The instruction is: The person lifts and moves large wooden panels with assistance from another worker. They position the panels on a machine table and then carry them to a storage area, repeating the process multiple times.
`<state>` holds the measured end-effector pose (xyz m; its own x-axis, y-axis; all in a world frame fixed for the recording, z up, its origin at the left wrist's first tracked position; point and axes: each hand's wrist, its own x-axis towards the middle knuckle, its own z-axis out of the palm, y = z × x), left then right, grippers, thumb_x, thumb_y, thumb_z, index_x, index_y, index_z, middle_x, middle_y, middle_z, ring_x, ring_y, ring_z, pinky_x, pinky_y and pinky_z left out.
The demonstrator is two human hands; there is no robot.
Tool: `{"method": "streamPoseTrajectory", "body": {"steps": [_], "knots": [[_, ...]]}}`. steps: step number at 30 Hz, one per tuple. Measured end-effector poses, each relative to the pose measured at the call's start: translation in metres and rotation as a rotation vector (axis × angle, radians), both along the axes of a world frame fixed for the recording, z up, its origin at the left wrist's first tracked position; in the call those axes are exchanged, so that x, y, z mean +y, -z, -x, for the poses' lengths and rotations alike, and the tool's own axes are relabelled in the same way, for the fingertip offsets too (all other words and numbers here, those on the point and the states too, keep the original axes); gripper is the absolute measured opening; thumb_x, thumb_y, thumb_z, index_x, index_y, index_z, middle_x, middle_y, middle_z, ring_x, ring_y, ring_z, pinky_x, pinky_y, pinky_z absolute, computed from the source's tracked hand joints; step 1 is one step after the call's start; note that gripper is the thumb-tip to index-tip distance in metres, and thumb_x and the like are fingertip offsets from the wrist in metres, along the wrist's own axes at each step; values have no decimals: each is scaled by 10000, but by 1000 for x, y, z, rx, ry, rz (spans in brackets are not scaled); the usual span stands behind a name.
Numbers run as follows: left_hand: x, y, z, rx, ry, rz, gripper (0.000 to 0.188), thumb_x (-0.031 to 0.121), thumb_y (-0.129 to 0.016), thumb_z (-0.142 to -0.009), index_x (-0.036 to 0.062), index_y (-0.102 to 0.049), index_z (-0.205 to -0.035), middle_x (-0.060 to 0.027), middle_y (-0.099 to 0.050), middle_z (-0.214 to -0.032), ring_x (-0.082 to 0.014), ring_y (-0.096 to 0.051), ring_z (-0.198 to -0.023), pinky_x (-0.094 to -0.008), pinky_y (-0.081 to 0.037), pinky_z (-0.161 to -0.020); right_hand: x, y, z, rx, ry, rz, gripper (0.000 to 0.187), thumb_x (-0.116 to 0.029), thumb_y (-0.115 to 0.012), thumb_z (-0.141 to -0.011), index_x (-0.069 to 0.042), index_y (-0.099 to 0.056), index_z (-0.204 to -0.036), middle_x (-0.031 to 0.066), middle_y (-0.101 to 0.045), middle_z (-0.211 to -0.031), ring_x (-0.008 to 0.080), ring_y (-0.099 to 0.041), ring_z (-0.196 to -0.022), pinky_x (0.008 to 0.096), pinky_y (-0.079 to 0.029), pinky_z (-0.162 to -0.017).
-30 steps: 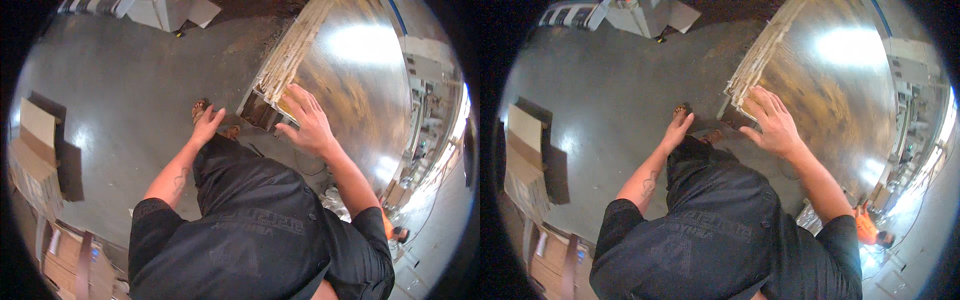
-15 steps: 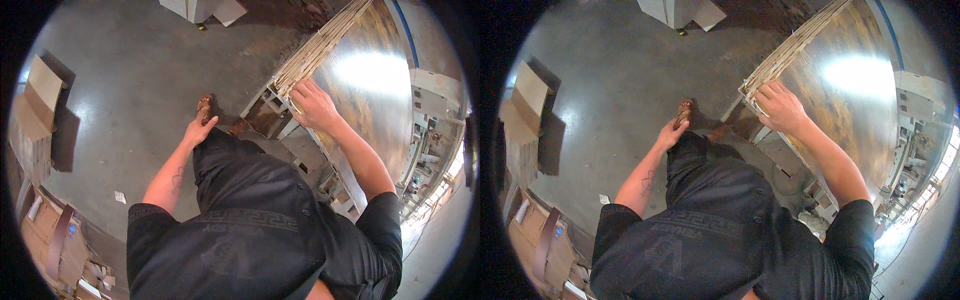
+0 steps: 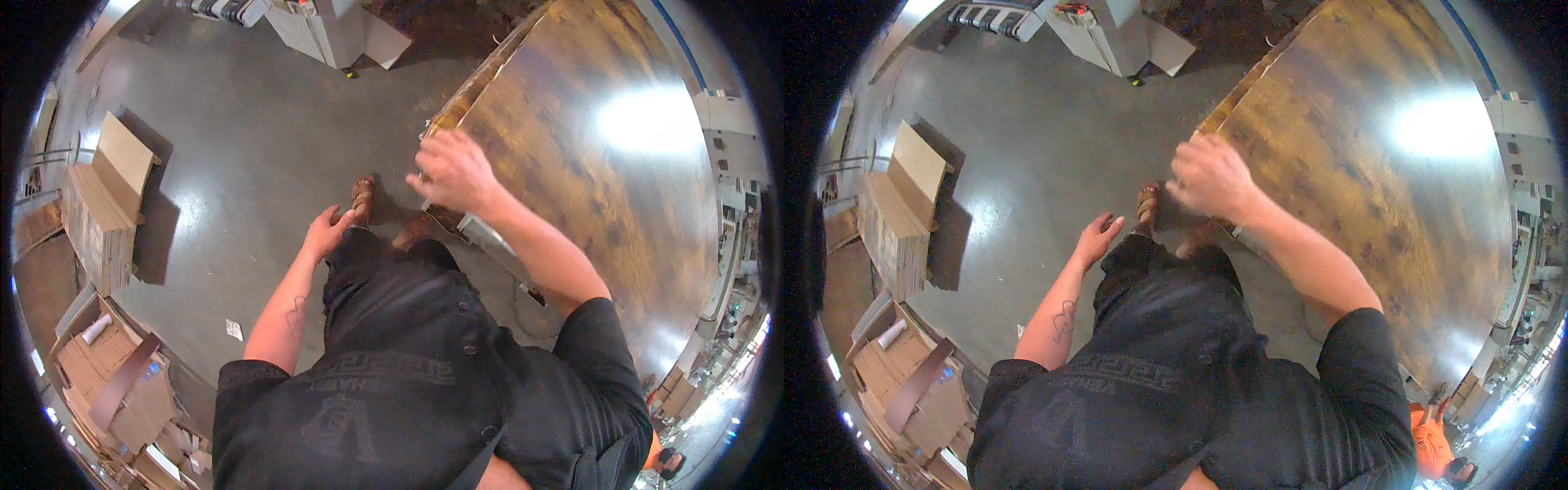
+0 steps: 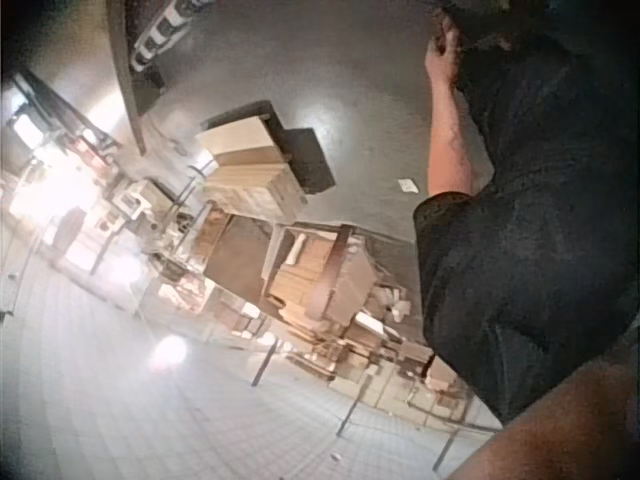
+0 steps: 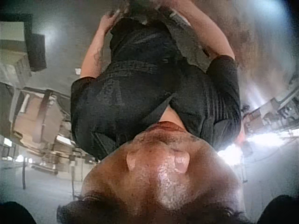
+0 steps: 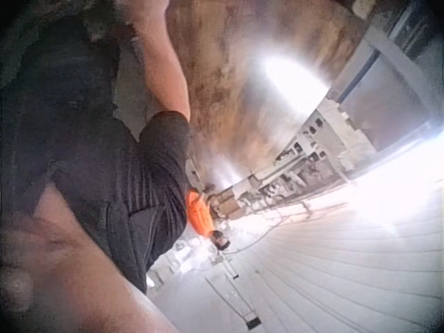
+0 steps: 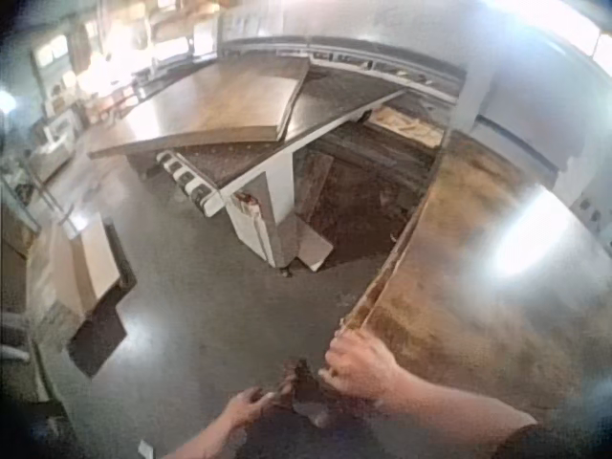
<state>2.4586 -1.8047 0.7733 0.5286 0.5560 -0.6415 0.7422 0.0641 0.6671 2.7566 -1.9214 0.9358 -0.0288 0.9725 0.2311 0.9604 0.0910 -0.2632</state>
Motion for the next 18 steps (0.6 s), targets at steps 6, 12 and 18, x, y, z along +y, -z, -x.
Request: {"method": "streamPoseTrajectory", "body": {"steps": [6, 12, 18], "knots": [[-8, -19, -57, -160, 50, 202, 625, 523, -599, -1011, -1, -628, -1351, -124, -704, -1242, -221, -656, -1098, -365, -496, -993, -55, -7, 60, 74, -55, 343, 333, -412, -700, -850, -80, -717, -841, 81, -644, -916, 279, -595, -978, 423, -476, -904], [-16, -74, -140, -188, 427, 956, 712, 654, -406, -1047, 45, -644, -1328, -107, -686, -1281, -216, -624, -1157, -378, -481, -1012, -72, -37, 69, 563, 170, 262, 327, -419, -751, -882, -96, -703, -902, 112, -659, -906, 329, -635, -977, 463, -524, -868], [-57, -120, -162, -161, 297, 1073, 751, 601, -541, -1017, -33, -536, -1421, -145, -615, -1409, -260, -595, -1279, -412, -440, -1112, -214, -35, 72, 816, 1278, -293, 243, -177, -774, -899, -6, -726, -1065, 76, -731, -982, 152, -687, -908, 313, -553, -825]]}}
